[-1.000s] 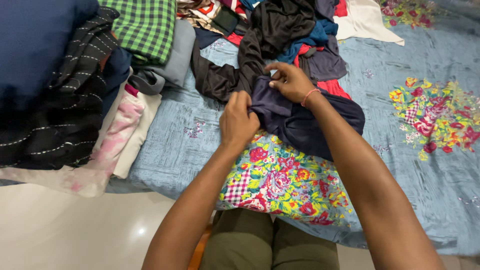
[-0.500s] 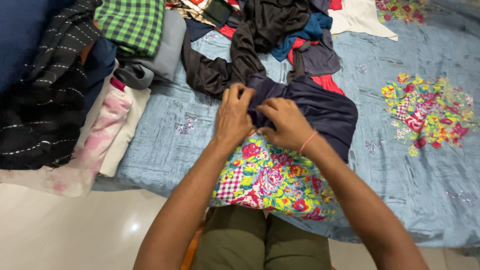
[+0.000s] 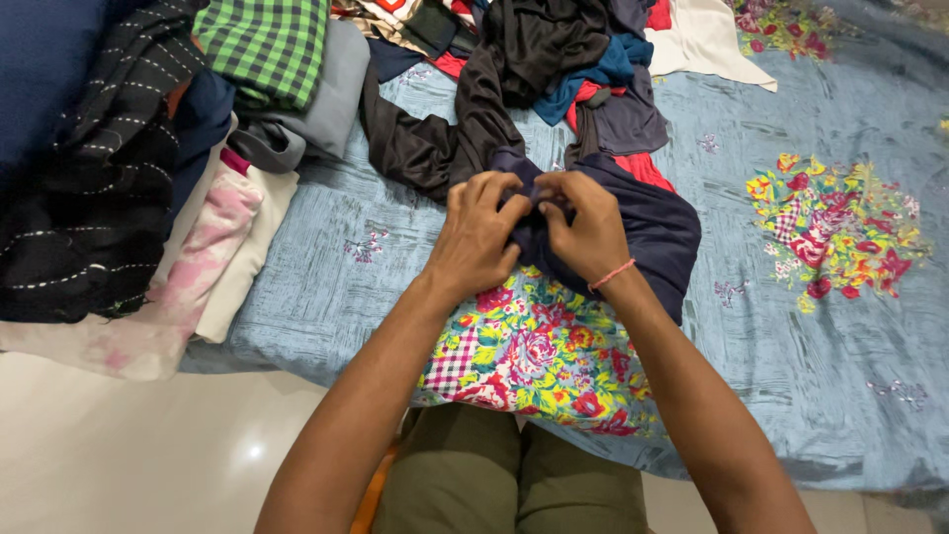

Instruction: The person buttons a green checkered shirt, folds it, and then folds dark-colored pants on a bed.

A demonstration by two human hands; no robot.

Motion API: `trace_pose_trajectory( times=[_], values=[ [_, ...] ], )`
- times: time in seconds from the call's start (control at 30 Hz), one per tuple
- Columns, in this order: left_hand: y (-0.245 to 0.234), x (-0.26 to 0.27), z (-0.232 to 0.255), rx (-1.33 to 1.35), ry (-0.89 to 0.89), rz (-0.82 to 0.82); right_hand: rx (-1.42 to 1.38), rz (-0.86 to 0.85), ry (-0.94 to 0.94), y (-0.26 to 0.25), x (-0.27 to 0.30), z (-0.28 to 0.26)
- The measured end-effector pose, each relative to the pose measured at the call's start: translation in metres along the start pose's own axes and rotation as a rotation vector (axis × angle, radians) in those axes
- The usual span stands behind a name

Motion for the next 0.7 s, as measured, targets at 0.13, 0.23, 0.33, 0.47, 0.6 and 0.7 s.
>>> trace_pose_trajectory(
  times=[0.13,0.23,0.33,0.47,0.6,0.7],
  values=[
    [0.003,0.002,0.005,-0.053,0.087,0.009,-0.021,0.03,-0.007,-0.003,-0.01,-0.011],
    [0.011,0.003,-0.006,-0.043,0.034,0.018,0.008,0.009,-0.081,-0.006,-0.009,-0.023],
    [0.02,0.004,-0.023,-0.061,-0.098,0.007,0.01,-0.067,-0.105,-0.007,0.001,-0.028],
    [0.015,0.005,-0.02,-0.135,-0.066,0.068,0.043,-0.271,-0.084,0.01,0.015,-0.024],
    [0.008,0.004,-0.015,-0.062,-0.049,0.026,0.077,-0.372,0.026,0.019,0.019,-0.012],
    [0.004,0.003,-0.01,-0.07,-0.007,-0.02,0.173,-0.45,-0.038,0.027,0.018,-0.012]
  ],
)
Point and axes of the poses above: each hand's wrist, its own x-axis away from the middle knuckle, its own y-axis out of the palm, z = x × y, the point moved 7 cm from there along -x, towards the middle knuckle, and after that the axes turned 1 degree about z, right-handed, at the moved point
